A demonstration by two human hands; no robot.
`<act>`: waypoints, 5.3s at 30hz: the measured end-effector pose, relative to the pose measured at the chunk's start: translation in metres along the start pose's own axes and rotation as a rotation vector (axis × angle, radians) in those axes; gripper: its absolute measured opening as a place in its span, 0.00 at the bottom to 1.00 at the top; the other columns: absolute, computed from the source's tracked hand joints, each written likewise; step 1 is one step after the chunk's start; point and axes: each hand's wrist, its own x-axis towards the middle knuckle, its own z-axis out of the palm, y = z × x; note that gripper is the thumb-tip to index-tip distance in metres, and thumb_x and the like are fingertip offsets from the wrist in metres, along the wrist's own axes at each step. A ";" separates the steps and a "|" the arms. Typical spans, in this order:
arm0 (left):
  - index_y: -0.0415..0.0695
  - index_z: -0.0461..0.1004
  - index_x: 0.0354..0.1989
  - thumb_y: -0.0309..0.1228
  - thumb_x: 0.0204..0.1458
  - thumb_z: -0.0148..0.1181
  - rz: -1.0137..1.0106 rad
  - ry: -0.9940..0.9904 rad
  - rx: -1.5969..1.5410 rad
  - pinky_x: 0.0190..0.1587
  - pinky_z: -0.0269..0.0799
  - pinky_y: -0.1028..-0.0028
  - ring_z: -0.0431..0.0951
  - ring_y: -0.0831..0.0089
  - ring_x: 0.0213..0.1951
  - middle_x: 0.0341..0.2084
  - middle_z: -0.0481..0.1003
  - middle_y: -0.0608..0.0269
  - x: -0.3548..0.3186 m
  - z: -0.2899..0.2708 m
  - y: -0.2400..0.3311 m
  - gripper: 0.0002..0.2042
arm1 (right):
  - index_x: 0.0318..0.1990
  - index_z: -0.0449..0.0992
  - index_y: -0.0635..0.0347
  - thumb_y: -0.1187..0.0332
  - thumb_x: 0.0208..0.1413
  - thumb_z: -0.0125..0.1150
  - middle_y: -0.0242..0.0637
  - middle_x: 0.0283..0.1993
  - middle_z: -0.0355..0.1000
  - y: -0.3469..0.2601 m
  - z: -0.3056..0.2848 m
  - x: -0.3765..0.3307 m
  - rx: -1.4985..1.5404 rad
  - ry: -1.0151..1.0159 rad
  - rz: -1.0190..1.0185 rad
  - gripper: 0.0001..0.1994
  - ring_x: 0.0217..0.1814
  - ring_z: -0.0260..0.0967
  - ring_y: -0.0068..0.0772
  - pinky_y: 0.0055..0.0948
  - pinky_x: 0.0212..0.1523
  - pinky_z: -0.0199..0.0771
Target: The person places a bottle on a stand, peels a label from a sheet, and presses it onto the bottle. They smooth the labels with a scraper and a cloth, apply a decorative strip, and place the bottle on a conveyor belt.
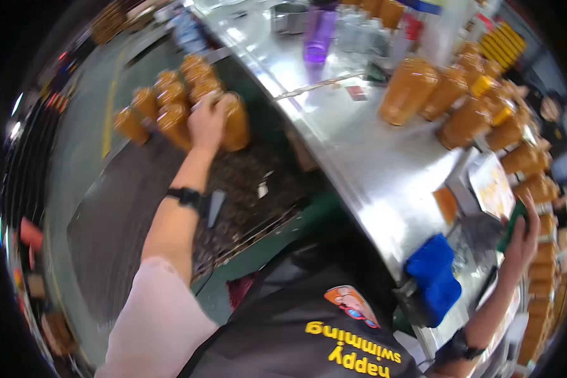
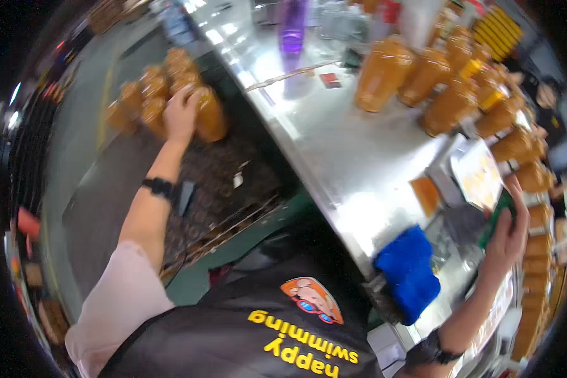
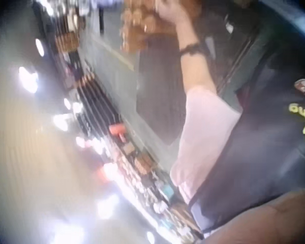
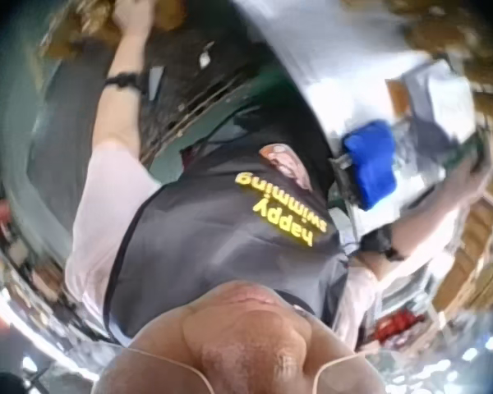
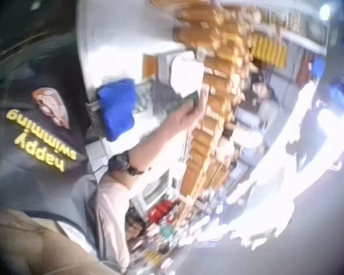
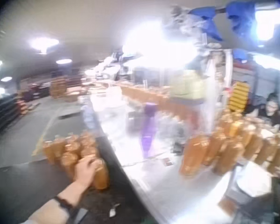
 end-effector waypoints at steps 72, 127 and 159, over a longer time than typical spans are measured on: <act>0.56 0.75 0.51 0.25 0.37 0.67 1.241 -0.970 -0.942 0.55 0.67 0.54 0.69 0.41 0.55 0.62 0.58 0.35 -0.189 0.063 0.347 0.27 | 0.40 0.76 0.61 0.55 0.51 0.64 0.40 0.34 0.71 0.207 -0.105 -0.051 -0.258 0.117 0.963 0.18 0.34 0.68 0.33 0.35 0.32 0.70; 0.33 0.32 0.70 0.37 0.54 0.59 0.286 -1.513 -1.252 0.67 0.48 0.66 0.52 0.59 0.67 0.66 0.49 0.43 -0.208 0.072 0.392 0.45 | 0.29 0.67 0.62 0.71 0.52 0.65 0.37 0.43 0.69 0.028 -0.031 -0.045 -0.024 -0.216 -0.013 0.10 0.42 0.68 0.34 0.29 0.41 0.69; 0.34 0.32 0.70 0.34 0.57 0.56 0.135 -1.643 -1.410 0.68 0.46 0.67 0.50 0.63 0.68 0.66 0.46 0.47 -0.211 0.082 0.384 0.42 | 0.28 0.67 0.61 0.69 0.49 0.67 0.39 0.43 0.69 0.029 -0.022 -0.038 -0.135 -0.159 -0.134 0.12 0.46 0.67 0.42 0.34 0.45 0.69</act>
